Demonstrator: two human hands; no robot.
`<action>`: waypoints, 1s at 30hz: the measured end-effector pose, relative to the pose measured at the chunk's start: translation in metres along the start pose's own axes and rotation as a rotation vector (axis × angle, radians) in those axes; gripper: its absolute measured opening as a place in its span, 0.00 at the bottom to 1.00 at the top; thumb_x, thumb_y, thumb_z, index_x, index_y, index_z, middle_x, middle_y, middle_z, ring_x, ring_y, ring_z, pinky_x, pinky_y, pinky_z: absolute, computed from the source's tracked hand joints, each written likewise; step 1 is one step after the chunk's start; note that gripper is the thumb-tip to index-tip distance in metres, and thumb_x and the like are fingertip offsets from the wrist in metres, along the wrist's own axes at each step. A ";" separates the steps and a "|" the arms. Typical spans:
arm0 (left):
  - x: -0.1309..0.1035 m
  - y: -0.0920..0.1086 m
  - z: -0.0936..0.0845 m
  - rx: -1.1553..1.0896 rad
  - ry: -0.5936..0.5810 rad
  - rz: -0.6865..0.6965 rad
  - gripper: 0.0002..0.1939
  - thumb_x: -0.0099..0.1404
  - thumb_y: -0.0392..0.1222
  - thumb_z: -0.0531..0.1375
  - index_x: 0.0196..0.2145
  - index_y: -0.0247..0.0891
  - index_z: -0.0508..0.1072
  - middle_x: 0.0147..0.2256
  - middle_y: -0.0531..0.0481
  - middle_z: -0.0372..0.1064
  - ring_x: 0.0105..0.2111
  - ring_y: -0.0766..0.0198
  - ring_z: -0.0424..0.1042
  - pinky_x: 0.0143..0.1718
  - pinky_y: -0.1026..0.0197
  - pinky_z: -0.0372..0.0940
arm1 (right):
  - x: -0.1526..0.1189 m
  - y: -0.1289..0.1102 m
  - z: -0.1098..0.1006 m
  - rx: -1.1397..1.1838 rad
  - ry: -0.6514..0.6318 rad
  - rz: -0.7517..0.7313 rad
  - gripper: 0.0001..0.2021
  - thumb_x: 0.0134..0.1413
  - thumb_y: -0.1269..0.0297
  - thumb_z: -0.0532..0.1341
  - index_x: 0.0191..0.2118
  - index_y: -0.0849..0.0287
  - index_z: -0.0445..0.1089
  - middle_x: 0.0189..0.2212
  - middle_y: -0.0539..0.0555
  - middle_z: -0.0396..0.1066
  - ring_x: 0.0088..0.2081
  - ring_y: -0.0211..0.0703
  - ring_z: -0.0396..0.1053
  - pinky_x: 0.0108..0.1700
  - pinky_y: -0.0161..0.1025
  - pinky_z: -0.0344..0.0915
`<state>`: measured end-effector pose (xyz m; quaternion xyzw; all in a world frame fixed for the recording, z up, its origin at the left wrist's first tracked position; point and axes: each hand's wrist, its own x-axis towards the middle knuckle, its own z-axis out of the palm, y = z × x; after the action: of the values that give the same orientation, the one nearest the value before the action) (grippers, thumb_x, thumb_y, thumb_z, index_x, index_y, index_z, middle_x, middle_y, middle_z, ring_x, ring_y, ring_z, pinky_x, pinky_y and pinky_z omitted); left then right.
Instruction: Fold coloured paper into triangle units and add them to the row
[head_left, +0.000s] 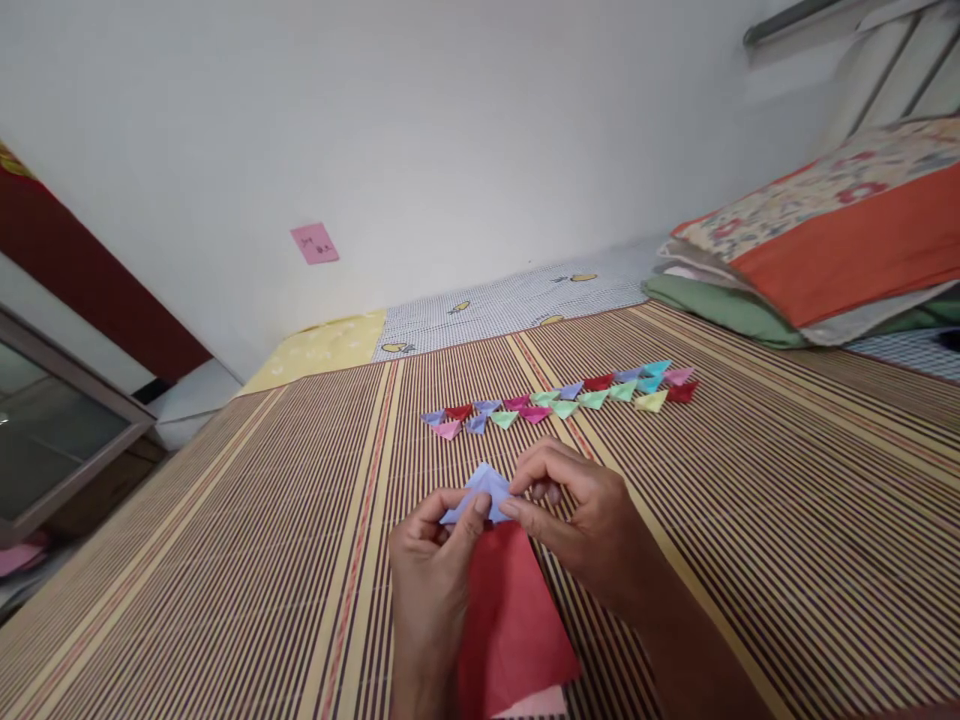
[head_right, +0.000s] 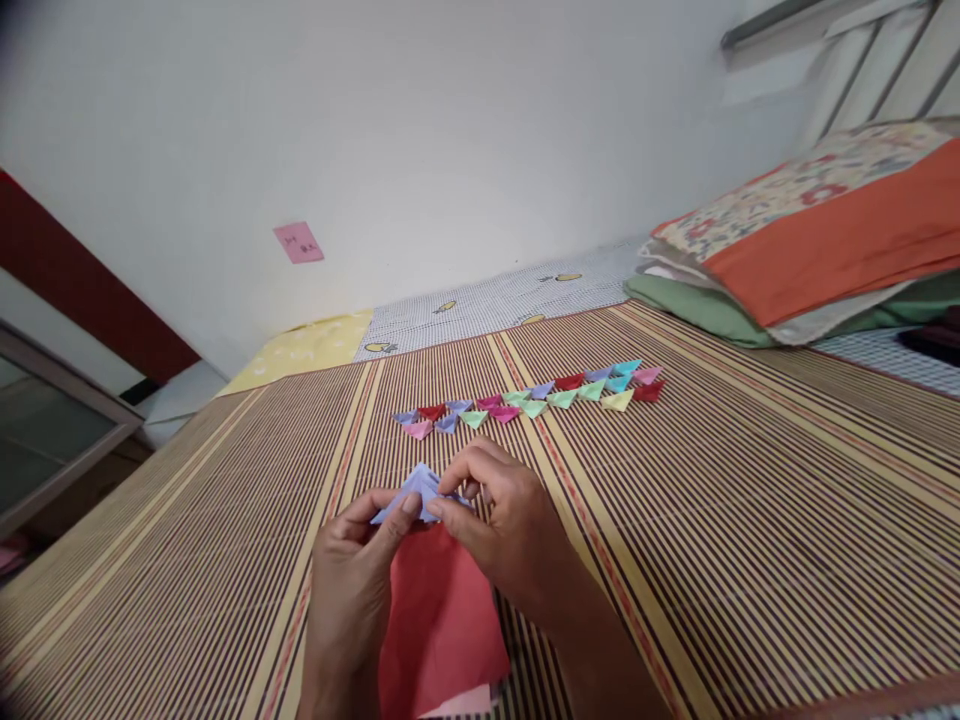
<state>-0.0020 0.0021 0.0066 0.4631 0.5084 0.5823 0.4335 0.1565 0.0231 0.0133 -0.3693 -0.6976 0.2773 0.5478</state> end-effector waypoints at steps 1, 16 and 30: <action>0.000 0.000 0.000 -0.005 0.004 0.001 0.11 0.59 0.47 0.70 0.29 0.36 0.80 0.25 0.50 0.75 0.26 0.65 0.71 0.28 0.65 0.66 | 0.000 0.000 0.000 0.003 -0.004 0.008 0.06 0.54 0.73 0.66 0.32 0.56 0.70 0.32 0.49 0.69 0.34 0.40 0.66 0.36 0.38 0.63; 0.000 0.000 0.001 0.017 -0.013 0.011 0.10 0.58 0.46 0.70 0.27 0.36 0.81 0.24 0.51 0.74 0.26 0.64 0.71 0.30 0.65 0.67 | 0.000 0.002 0.000 0.039 -0.020 0.041 0.06 0.57 0.73 0.63 0.30 0.57 0.69 0.33 0.50 0.68 0.34 0.40 0.66 0.36 0.38 0.62; 0.001 0.001 0.004 -0.008 -0.030 -0.033 0.10 0.54 0.46 0.72 0.26 0.36 0.81 0.23 0.51 0.74 0.25 0.64 0.71 0.28 0.65 0.66 | -0.001 0.003 0.006 0.090 0.054 0.104 0.07 0.57 0.71 0.62 0.28 0.57 0.68 0.31 0.50 0.66 0.30 0.39 0.62 0.30 0.36 0.59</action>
<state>0.0019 0.0032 0.0083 0.4618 0.5071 0.5699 0.4525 0.1517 0.0245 0.0086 -0.3872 -0.6492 0.3264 0.5675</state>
